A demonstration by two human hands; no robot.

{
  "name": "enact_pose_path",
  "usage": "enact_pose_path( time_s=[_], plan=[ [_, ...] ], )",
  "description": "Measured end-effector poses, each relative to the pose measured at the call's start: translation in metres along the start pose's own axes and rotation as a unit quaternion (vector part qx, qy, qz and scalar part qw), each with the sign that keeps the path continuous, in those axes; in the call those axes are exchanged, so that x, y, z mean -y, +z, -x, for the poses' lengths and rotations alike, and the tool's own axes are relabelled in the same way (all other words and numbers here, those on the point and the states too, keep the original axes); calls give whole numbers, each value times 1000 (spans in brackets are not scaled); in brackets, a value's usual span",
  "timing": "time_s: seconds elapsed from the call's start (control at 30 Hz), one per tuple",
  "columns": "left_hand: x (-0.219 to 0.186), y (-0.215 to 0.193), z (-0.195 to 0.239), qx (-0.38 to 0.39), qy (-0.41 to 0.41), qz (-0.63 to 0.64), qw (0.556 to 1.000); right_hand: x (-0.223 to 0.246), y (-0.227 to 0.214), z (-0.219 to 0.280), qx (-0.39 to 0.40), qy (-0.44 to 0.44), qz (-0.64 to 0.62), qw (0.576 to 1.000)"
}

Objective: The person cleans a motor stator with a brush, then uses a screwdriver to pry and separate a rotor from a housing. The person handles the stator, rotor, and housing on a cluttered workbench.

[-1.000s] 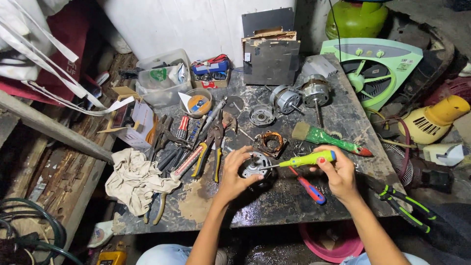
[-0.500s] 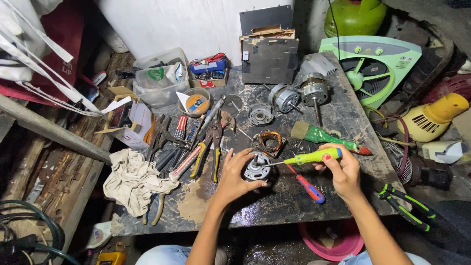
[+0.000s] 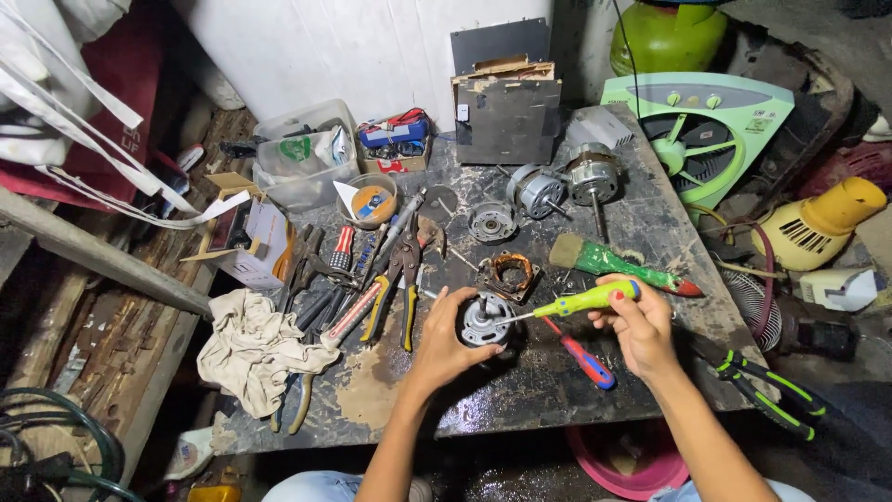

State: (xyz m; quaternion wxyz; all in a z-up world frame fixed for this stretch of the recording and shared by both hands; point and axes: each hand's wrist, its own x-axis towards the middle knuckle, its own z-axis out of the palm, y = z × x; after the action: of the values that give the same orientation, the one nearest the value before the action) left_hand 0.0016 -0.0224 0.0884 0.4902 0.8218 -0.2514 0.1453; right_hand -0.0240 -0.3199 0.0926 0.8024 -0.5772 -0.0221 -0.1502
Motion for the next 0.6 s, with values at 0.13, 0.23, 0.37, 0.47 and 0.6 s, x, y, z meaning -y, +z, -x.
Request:
enact_pose_path(
  time_s=[0.13,0.23,0.37,0.47,0.6],
  plan=[
    [-7,0,1,3,5,4,1000,1,11,3,24,14,-39,999],
    [-3,1,0,0,5,0,1000,-6,9,3,13,-12,18,1000],
    [-8,-2,0,3,-1,0,1000,-1,8,2,3,6,-10,1000],
    [-2,-1,2,3,-5,2,1000,-8,-2,-6,-12,8,-5,1000],
    [-1,-4,5,-1,-11,4,1000,-5,-28,-22,-72,19,-45,996]
  ],
)
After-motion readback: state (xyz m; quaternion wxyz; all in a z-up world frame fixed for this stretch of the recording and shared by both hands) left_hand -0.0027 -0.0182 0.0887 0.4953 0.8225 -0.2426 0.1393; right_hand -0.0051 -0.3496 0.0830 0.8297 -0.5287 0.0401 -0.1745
